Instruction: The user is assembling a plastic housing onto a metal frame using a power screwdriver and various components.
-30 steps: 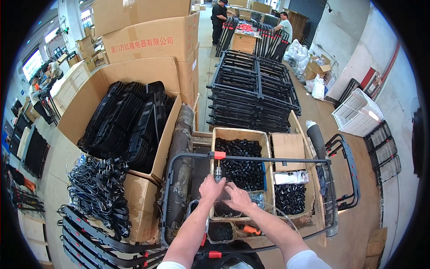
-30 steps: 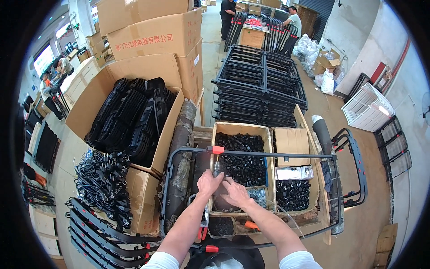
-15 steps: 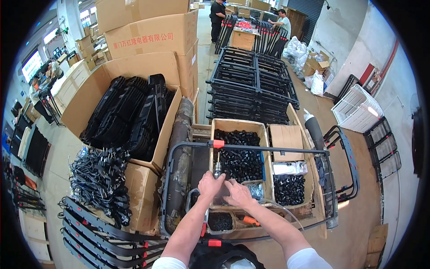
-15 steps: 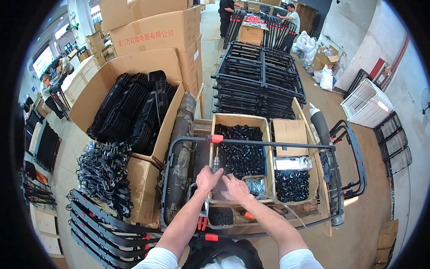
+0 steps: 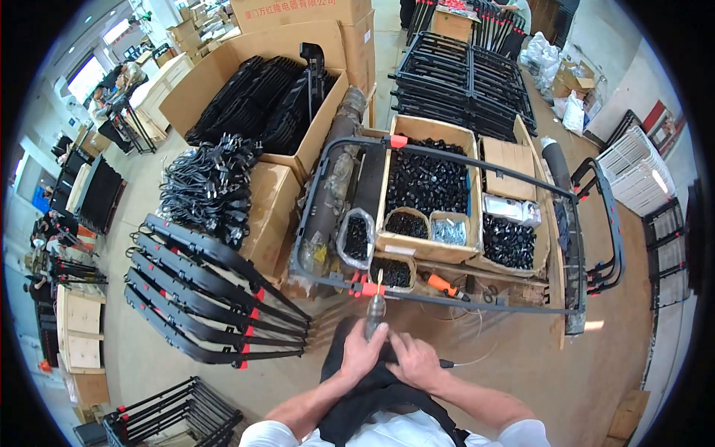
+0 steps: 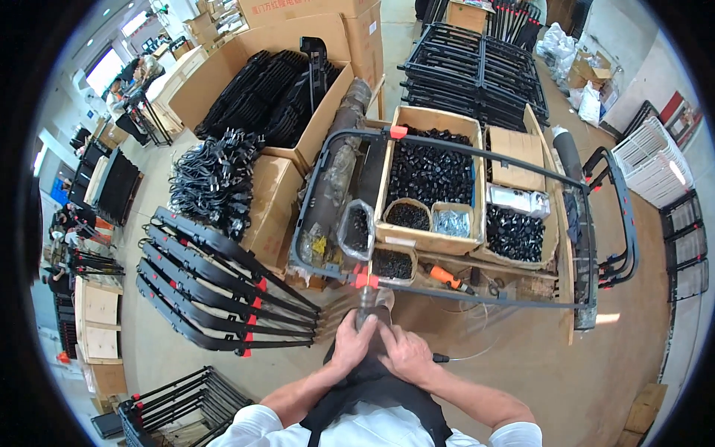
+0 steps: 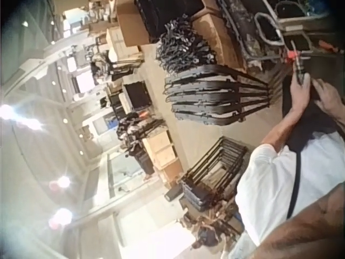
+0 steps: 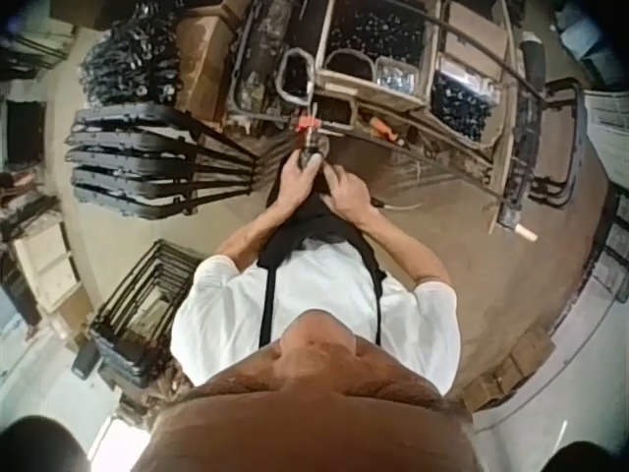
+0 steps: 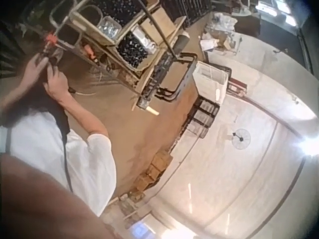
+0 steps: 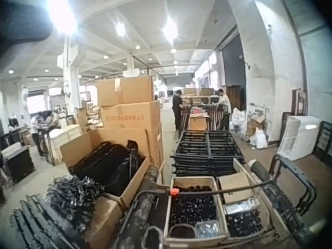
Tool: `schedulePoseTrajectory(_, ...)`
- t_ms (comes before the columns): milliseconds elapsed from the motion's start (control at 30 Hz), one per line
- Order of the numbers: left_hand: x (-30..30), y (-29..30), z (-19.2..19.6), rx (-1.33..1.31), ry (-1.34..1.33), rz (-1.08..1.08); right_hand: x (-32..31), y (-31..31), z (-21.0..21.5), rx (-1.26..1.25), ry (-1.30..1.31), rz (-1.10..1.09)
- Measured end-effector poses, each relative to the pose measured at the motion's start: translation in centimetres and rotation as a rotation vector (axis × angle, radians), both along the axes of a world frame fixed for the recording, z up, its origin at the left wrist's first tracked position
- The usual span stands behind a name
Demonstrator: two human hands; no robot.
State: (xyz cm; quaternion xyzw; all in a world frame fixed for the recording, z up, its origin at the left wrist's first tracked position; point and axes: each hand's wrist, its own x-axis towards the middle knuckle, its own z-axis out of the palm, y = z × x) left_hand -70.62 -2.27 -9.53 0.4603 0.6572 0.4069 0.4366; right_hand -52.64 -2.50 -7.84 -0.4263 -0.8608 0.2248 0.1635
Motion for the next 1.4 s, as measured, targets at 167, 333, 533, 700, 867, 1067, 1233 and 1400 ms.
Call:
schedulePoseTrajectory(167,-1.8,-7.1,-5.8,-0.17,-0.016,0.128,-2.2,-6.0,-4.8,-0.184,0.004,0.049)
schedulePoseTrajectory(333,-3.8,-6.7,-8.7,-0.221,0.045,0.144,-4.4,-6.3,-7.7,-0.245,-0.028,-0.018)
schedulePoseTrajectory(533,-5.3,-4.9,-8.9,-0.242,0.123,0.066,-6.1,-5.5,-6.9,-0.244,-0.011,-0.086)
schedulePoseTrajectory(700,-6.3,-4.4,-8.5,-0.255,0.113,0.021,-7.4,-5.8,-7.2,-0.266,-0.018,-0.149)
schedulePoseTrajectory(867,-7.1,-4.0,-8.6,-0.239,0.124,0.008,-8.2,-5.9,-7.6,-0.253,0.009,-0.192)
schedulePoseTrajectory(1067,-7.5,-3.6,-9.6,-0.231,0.144,-0.023,-8.7,-5.7,-7.2,-0.251,-0.002,-0.216)
schedulePoseTrajectory(1233,-7.0,-3.0,-9.0,-0.233,0.112,-0.043,-8.3,-5.3,-8.0,-0.234,-0.002,-0.221)
schedulePoseTrajectory(1400,-6.9,-2.5,-9.1,-0.259,0.129,-0.061,-8.1,-5.0,-8.5,-0.237,0.0,-0.235)
